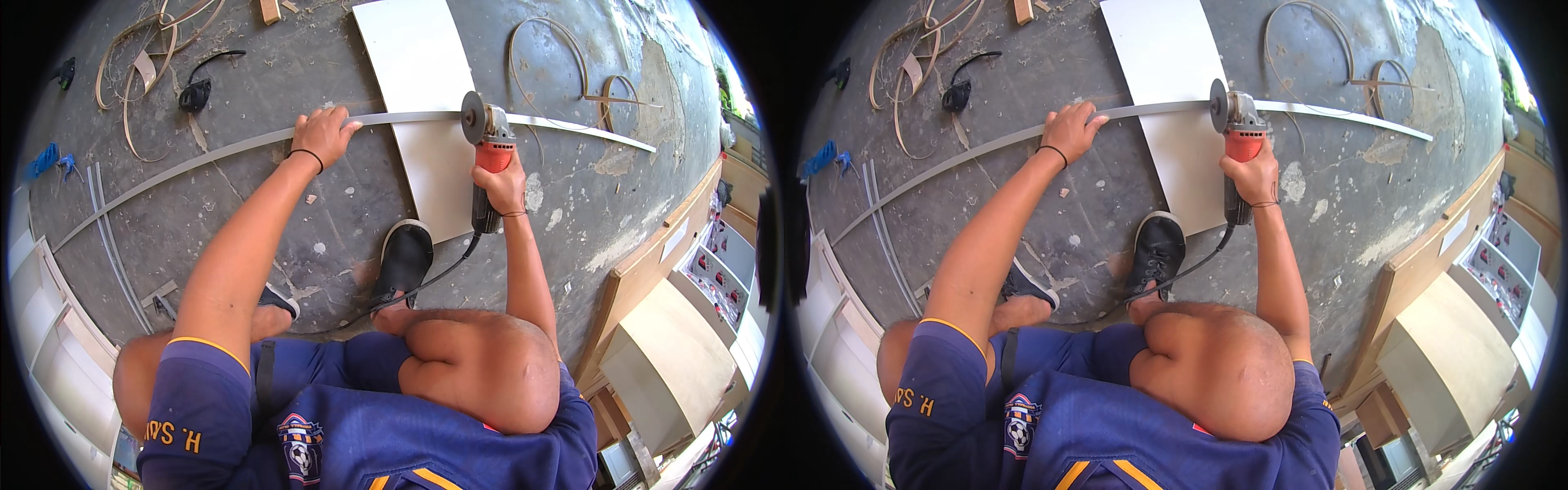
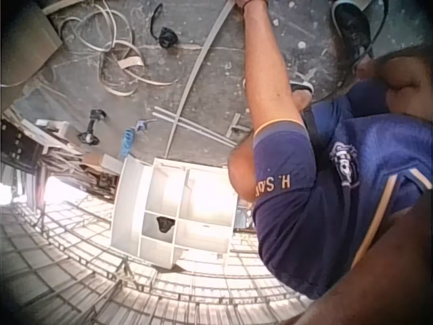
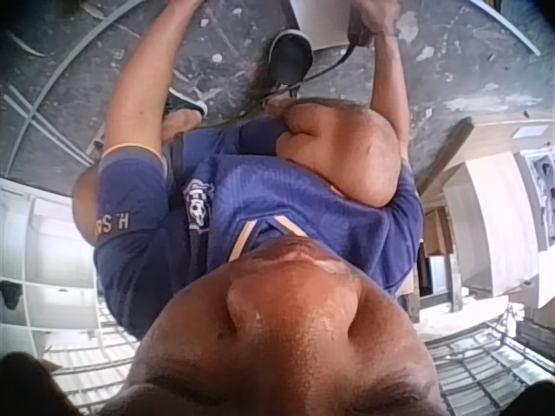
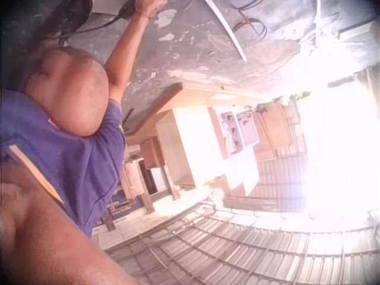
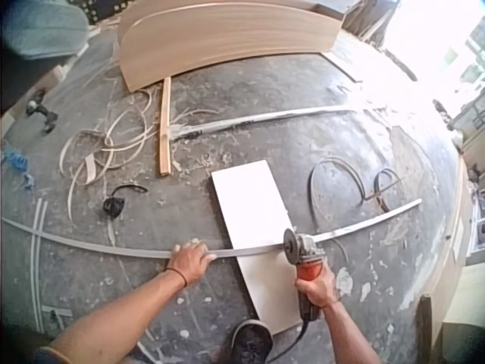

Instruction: The person measures a white plastic tube with a measuring tape, marks it, and then cuts it using an angle grinder.

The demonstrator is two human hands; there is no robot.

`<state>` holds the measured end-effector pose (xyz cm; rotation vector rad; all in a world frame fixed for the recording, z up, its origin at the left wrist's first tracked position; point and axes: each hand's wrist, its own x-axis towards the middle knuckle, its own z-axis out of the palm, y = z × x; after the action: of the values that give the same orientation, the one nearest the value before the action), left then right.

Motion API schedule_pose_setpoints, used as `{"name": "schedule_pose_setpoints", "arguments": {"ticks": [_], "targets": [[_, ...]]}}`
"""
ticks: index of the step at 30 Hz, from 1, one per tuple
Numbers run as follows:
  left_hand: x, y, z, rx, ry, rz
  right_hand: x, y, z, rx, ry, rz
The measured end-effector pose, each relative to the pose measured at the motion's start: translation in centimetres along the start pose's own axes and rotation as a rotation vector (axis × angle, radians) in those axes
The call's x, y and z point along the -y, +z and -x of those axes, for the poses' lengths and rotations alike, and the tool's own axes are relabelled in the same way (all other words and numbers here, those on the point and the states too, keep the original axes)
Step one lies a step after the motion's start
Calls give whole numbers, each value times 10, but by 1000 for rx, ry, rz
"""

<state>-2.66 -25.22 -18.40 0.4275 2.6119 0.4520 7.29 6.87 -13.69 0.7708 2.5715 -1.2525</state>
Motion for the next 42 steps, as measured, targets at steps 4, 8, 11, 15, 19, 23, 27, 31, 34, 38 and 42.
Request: {"name": "schedule_pose_setpoints", "arguments": {"ticks": [4, 8, 11, 15, 19, 23, 27, 31, 34, 38, 42], "targets": [[-1, 0, 0, 11, -3, -7, -1, 0, 0, -8, -19, -9], [-2, -1, 0, 6, -3, -8, 1, -1, 1, -11, -16, -3], [-4, -2, 1, 17, -19, -9, -1, 0, 0, -11, -16, -6], [-3, -3, 1, 19, -19, -3, -4, 1, -1, -7, -23, -16], [-3, -2, 1, 19, -18, 7, -7, 2, -3, 2, -12, -41], [-4, -3, 0, 29, -22, -6, -7, 1, -2, 0, -13, -25], [-5, -3, 1, 27, -23, -10, -11, 2, -3, 6, -9, -26], [-5, -4, 1, 29, -25, -7, -7, 2, -3, -2, -18, -12], [-5, -4, 1, 30, -22, -12, -4, 1, -2, -6, -17, -7], [-6, -5, 1, 35, -24, -22, -2, 0, -1, -8, -9, 8], [-5, -3, 1, 28, -23, -16, 4, -1, 1, -7, -6, 21]]}}
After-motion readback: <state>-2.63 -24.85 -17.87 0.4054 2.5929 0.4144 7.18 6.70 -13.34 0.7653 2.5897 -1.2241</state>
